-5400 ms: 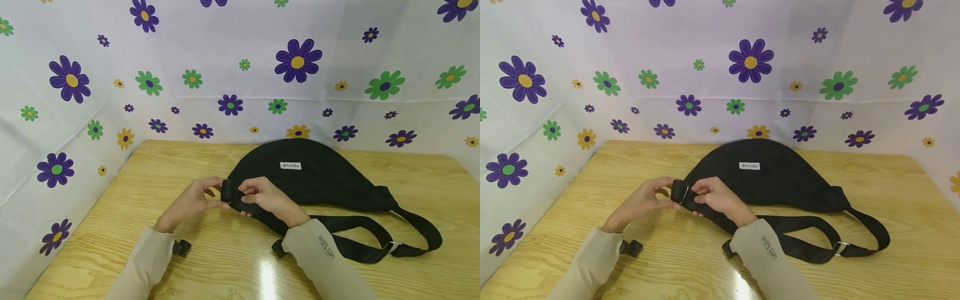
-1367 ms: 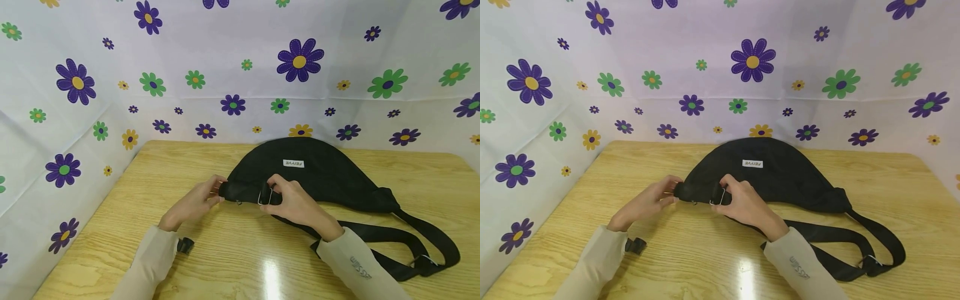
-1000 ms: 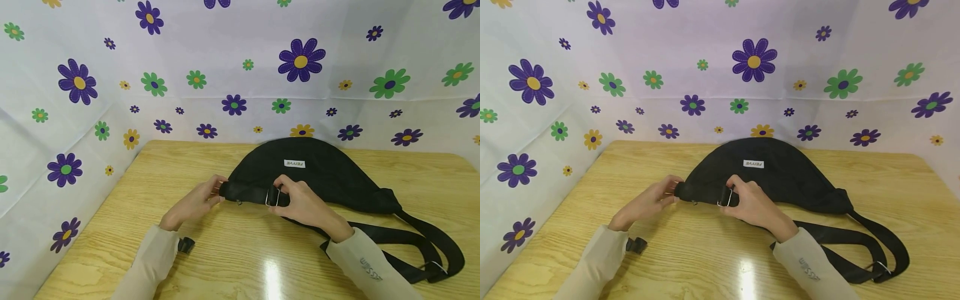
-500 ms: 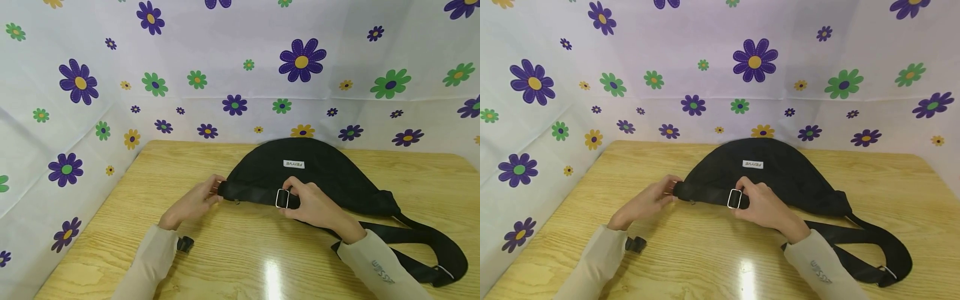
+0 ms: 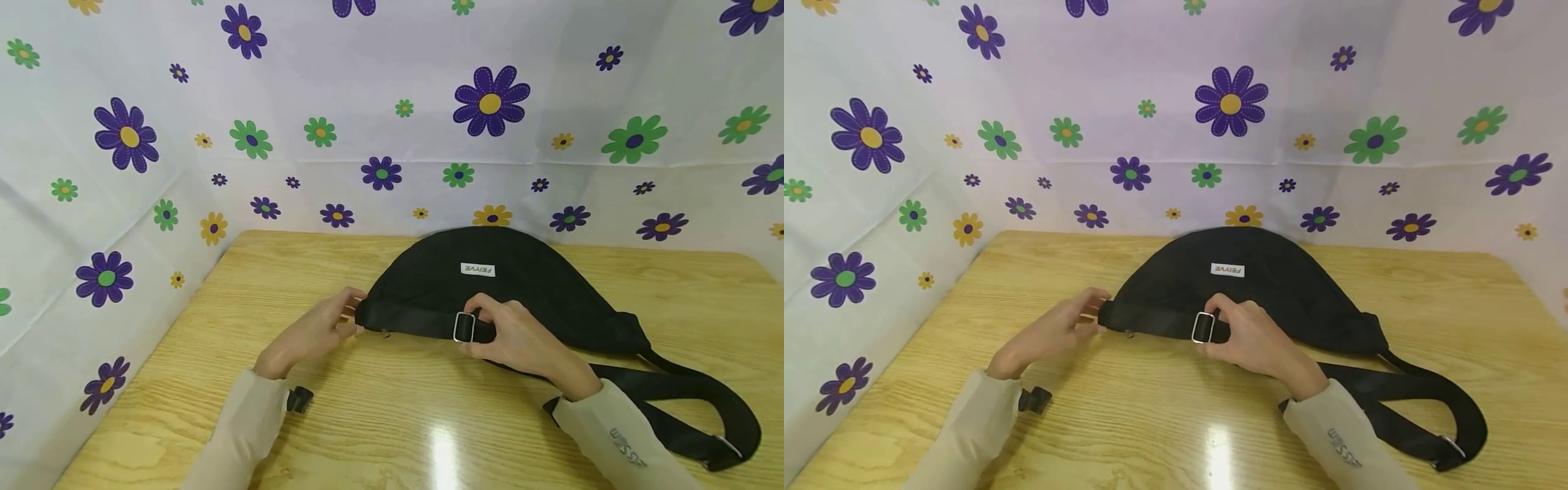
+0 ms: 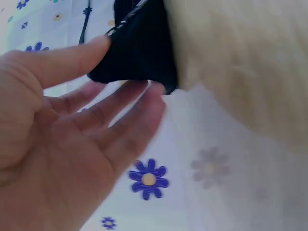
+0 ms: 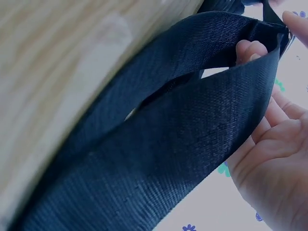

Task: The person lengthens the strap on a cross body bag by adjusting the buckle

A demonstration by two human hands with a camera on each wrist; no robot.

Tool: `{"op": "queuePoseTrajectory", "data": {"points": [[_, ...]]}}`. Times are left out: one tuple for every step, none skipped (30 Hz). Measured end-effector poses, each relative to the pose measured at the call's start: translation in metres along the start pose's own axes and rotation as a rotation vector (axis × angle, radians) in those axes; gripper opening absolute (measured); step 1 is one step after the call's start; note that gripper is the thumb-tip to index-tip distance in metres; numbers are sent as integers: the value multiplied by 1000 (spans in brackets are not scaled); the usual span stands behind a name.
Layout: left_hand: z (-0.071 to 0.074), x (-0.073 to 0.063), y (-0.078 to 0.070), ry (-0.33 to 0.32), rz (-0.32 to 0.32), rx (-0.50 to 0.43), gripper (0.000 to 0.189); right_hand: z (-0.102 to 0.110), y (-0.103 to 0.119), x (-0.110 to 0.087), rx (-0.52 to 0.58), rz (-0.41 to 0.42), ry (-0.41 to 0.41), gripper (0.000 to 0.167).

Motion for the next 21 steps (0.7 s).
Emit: {"op": "queuePoseTrajectory", "data": {"points": [[1, -1, -2, -5, 7, 6, 50, 0, 0, 0, 0, -5, 0, 41], [2, -1, -5, -9, 7, 14, 53, -1, -1, 1, 6, -10, 3, 41], [2, -2, -10, -14, -5, 17, 56, -2, -1, 1, 11, -12, 6, 41], [2, -1, -16, -21, -26, 17, 59, -2, -1, 2, 16, -13, 7, 41], [2, -1, -24, -25, -60, 24, 60, -3, 0, 3, 26, -11, 9, 41], [0, 0, -32, -27, -96, 26, 60, -4, 0, 3, 35, -10, 13, 41], [-2, 1, -40, -28, -136, 28, 59, -4, 1, 4, 44, -7, 14, 41], [-6, 3, -48, -25, -168, 29, 58, -5, 1, 4, 52, -5, 15, 40], [-9, 6, -55, -16, -192, 23, 57, -6, 1, 4, 53, -4, 15, 39], [-14, 9, -60, -6, -206, 21, 56, -6, 1, 4, 56, -4, 14, 39], [-19, 13, -65, 5, -214, 23, 56, -6, 1, 4, 55, -2, 13, 38], [-23, 17, -70, 15, -217, 21, 56, -7, 1, 4, 53, 2, 13, 37], [-28, 21, -73, 23, -213, 14, 56, -7, 2, 5, 52, 9, 12, 37], [-32, 24, -76, 31, -208, 6, 56, -7, 2, 5, 49, 13, 10, 37], [-36, 28, -80, 40, -204, -2, 57, -6, 3, 4, 45, 17, 6, 37], [-41, 32, -83, 46, -205, -5, 57, -5, 4, 4, 41, 25, 0, 37], [-45, 36, -85, 55, -205, -12, 57, -4, 4, 4, 37, 29, -4, 37], [-49, 38, -87, 66, -203, -19, 57, -3, 5, 4, 32, 34, -8, 38], [-53, 41, -89, 75, -199, -23, 56, -2, 5, 3, 32, 36, -12, 38], [-57, 44, -90, 85, -193, -22, 56, -1, 5, 3, 33, 33, -14, 39], [-61, 46, -90, 95, -185, -21, 57, -1, 5, 3, 34, 30, -15, 39]]}}
Point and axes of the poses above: each hand's wrist, its own x-axis towards the middle knuckle, its own z-axis out of the back of the hand, y = z × x, the point moved 10 cm from there along x, towards the middle knuckle, and after that the axes turned 8 degrees about z, right-handed, at the moved point
